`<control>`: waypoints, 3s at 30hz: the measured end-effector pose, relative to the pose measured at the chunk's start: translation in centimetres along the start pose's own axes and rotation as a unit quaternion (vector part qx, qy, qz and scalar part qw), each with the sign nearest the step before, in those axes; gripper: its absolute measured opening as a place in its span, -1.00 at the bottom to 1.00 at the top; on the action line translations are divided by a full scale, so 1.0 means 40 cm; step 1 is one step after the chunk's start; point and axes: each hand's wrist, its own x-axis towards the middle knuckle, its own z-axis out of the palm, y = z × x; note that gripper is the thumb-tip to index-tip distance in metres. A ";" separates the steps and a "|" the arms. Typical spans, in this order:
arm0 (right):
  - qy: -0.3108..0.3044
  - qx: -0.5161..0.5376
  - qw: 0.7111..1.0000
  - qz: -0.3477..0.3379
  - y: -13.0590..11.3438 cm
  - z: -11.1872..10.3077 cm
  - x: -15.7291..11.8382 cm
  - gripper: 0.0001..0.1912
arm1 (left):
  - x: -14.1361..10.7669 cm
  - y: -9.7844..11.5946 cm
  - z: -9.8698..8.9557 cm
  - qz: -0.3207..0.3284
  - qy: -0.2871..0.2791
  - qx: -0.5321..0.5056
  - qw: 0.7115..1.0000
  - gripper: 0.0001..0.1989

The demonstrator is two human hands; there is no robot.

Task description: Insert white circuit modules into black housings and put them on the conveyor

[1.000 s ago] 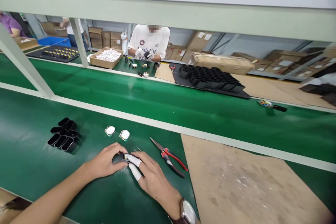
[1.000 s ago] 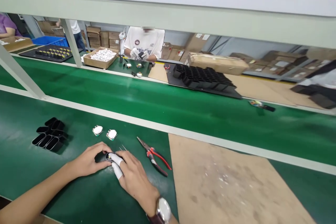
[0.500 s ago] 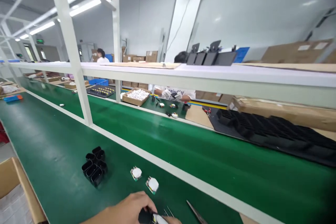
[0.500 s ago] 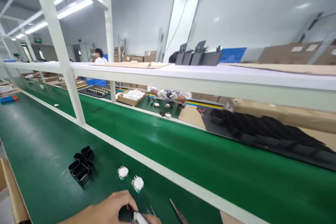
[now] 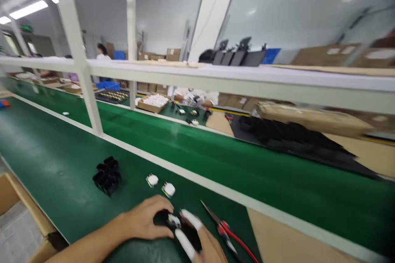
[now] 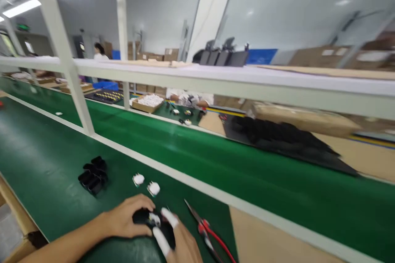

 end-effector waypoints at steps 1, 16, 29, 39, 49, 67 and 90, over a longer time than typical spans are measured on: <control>-0.001 0.004 1.000 -0.003 -0.002 -0.011 0.002 -0.59 | 0.005 0.003 -0.002 0.028 0.004 -0.005 1.000 -0.55; -0.114 -0.226 0.966 0.048 0.028 -0.027 -0.008 -0.73 | 0.039 -0.022 0.016 -0.200 0.081 -0.214 0.953 -0.83; -0.140 -0.244 0.958 0.058 0.029 -0.021 -0.011 -0.68 | 0.088 -0.009 -0.023 -0.402 0.204 -0.467 0.761 -0.54; -0.140 -0.267 0.949 0.095 0.038 -0.029 -0.011 -0.65 | 0.085 -0.018 -0.046 -0.320 0.228 -0.375 0.840 -0.63; -0.161 -0.193 0.967 0.039 -0.003 -0.016 0.021 -0.50 | 0.085 -0.022 -0.033 -0.108 0.193 0.010 0.975 -0.85; -0.107 0.009 0.994 0.023 -0.031 -0.034 0.016 -0.36 | 0.022 -0.011 0.018 -0.052 0.015 0.093 0.994 -0.64; 0.004 -0.025 0.999 -0.024 -0.007 -0.014 0.007 -0.90 | 0.159 -0.052 -0.086 -0.133 0.127 0.159 0.970 -0.66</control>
